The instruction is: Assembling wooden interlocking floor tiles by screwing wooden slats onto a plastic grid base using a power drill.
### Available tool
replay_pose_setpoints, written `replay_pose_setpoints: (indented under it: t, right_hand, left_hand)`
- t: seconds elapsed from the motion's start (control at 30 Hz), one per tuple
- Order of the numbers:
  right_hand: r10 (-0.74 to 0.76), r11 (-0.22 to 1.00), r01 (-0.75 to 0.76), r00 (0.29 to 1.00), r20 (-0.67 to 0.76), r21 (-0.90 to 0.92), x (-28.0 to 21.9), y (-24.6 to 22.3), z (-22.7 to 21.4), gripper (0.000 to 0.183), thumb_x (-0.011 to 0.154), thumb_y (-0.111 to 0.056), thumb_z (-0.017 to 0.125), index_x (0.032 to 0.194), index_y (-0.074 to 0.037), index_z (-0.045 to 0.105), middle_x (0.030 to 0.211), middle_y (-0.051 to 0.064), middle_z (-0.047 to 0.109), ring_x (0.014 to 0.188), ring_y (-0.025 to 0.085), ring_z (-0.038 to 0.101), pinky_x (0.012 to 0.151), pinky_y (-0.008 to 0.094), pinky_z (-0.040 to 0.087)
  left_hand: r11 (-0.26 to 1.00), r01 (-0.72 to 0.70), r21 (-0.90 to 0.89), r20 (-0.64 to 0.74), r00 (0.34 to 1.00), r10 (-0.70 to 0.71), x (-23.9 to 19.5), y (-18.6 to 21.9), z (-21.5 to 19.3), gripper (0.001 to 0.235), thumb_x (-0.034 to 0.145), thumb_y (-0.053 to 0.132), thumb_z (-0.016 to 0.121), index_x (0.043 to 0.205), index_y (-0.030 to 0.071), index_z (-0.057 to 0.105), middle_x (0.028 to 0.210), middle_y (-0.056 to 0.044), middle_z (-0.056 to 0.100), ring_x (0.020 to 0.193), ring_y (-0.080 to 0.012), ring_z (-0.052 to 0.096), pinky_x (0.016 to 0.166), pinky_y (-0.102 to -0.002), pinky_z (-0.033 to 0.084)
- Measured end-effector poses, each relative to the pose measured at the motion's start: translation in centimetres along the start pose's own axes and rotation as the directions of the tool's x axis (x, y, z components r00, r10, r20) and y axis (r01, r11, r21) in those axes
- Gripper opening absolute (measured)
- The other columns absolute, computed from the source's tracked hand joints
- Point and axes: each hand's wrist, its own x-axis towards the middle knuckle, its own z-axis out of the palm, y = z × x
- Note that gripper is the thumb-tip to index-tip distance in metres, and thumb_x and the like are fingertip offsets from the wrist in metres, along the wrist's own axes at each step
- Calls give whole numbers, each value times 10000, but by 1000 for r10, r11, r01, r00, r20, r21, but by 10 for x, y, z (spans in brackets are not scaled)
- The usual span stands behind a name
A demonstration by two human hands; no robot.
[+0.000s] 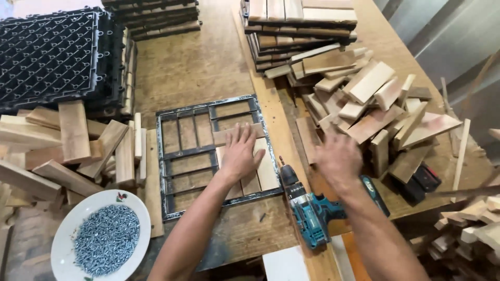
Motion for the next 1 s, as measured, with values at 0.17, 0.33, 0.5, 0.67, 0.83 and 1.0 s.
replay_pose_setpoints:
  t: [0.17,0.33,0.5,0.67,0.83,1.0]
  right_hand:
    - [30,976,-54,993,-116,-212,-26,37,78,412,814,-235,713,1147,-7,632,840,166,537,740,384,620,527,442,533]
    - [209,822,-418,853,478,387,-2,31,-8,790,786,-395,775,1409,-62,421,1203,284,619,1040,542,678,872,629,560]
    - [49,-15,-615,787,615,788,27,-32,-63,468,844,-12,762,1300,38,674,763,102,604,647,153,556,567,313,542]
    - [-39,588,-34,997,71,808,69,-81,4,304,937,-182,706,1231,-237,761,1065,76,756,1075,273,712,906,383,573]
    - [-296,675,434,900,-321,597,95,-129,66,337,936,-107,655,1243,-189,768,1275,156,704,1225,320,653,1157,420,452]
    - [-326,624,-62,886,331,779,96,-140,18,551,979,-423,624,1458,-153,588,1624,323,298,1470,478,343,1224,533,331]
  left_hand:
    - [922,-201,-330,-270,957,111,25,45,20,574,923,430,668,1424,157,598,1559,-109,479,1428,-330,472,1169,-524,376]
    - [602,-87,-794,-125,992,-22,40,69,9,596,876,416,778,1395,166,628,1401,-66,642,1192,-219,693,1028,-370,558]
    - [-140,181,-974,208,954,-216,35,45,-17,911,806,470,906,1484,20,495,1345,-239,602,1050,-370,722,767,-429,675]
    - [40,-113,-993,-120,930,-347,38,-30,-19,631,796,207,917,1332,15,643,1152,-131,687,1010,-191,705,837,-351,640]
    - [761,-179,-624,-454,875,-166,15,-76,-32,523,833,245,733,1335,106,678,1567,-124,511,1513,-391,346,1199,-706,181]
    - [965,-68,-254,-473,879,-63,-10,-65,-34,755,924,392,669,1499,-57,472,1643,-270,327,1521,-425,299,1209,-655,233]
